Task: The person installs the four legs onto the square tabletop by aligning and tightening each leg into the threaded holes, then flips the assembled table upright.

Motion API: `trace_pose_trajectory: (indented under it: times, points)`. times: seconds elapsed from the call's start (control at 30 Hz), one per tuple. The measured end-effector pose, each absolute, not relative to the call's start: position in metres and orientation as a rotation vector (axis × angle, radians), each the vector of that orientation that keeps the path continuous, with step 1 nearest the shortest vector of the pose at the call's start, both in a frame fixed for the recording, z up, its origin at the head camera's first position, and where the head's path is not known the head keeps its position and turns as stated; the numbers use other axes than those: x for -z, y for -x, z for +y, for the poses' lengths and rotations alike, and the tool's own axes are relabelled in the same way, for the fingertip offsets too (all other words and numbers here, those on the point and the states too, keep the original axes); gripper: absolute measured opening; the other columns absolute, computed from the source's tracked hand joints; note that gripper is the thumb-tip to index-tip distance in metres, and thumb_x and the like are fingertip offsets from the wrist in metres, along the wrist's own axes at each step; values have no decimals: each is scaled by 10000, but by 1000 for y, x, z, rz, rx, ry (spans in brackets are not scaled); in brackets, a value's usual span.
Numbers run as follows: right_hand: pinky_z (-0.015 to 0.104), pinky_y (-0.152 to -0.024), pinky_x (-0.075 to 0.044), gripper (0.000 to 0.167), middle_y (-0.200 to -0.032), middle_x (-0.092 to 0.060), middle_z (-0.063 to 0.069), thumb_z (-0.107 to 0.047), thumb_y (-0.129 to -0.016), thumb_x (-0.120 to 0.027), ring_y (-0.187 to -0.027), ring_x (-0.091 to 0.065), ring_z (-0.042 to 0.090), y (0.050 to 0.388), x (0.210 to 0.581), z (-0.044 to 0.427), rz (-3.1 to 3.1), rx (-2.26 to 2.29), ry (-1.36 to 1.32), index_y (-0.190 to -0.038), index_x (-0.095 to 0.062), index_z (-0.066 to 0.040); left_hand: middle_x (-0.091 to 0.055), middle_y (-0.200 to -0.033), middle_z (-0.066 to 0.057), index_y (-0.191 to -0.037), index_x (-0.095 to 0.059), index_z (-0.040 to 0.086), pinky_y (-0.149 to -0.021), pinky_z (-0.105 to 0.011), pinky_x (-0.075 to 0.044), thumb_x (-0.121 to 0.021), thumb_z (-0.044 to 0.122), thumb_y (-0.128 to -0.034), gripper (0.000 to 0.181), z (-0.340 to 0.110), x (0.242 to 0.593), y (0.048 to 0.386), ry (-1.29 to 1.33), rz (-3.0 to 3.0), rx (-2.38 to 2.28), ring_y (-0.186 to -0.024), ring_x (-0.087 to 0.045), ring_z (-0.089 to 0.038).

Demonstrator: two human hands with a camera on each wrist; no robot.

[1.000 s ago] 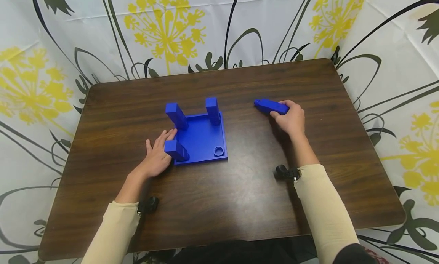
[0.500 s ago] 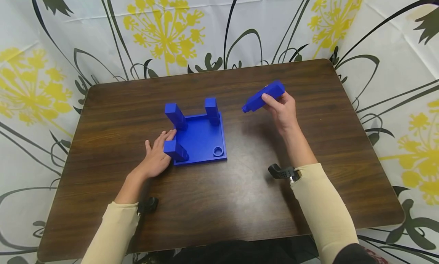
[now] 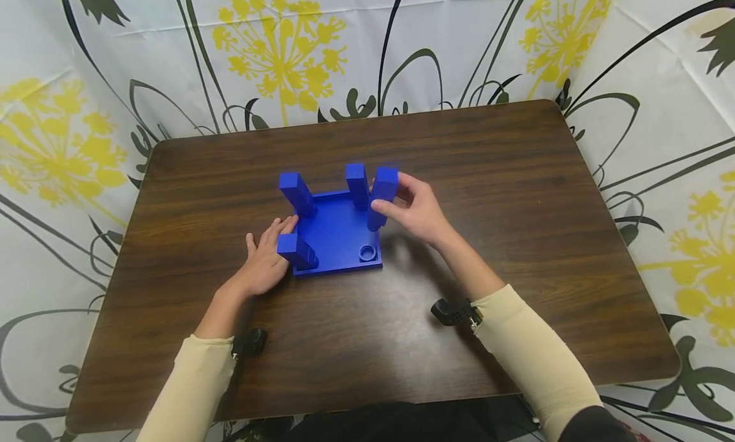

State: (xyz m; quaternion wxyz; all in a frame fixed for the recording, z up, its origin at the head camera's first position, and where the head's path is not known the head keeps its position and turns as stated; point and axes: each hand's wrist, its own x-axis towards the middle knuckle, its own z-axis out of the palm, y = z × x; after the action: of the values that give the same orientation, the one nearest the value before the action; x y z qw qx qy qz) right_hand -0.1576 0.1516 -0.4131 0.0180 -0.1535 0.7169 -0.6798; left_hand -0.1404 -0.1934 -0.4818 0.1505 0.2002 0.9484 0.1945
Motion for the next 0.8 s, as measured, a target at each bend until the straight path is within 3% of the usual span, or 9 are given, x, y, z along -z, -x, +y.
trace_pose_trajectory:
  times: [0.2, 0.47, 0.8]
  points:
    - [369, -899, -519, 389, -1163, -653, 212, 17, -867, -718, -1057, -646, 274, 148, 429, 138, 2126, 2019, 633, -1224, -579, 83, -68, -1635, -78, -1590, 19, 253, -1027, -710, 135, -306, 171, -961, 713, -193, 481, 141, -575, 2725, -549, -1493, 41, -287]
    - [504, -945, -476, 374, -1162, -644, 242, 65, -852, -709, -1076, -628, 344, 135, 425, 129, 2160, 1865, 642, -1204, -585, 97, -74, -1634, -84, -1591, 16, 256, -1028, -709, 136, -300, 187, -972, 698, -192, 481, 141, -565, 2723, -552, -1493, 40, -293]
    - [486, -1009, -428, 379, -1186, -654, 205, 80, -848, -705, -1153, -594, 318, 129, 421, 125, 2143, 1806, 697, -1205, -581, 90, -80, -1634, -89, -1591, 17, 259, -1031, -708, 131, -297, 199, -978, 692, -192, 482, 142, -558, 2722, -545, -1493, 38, -297]
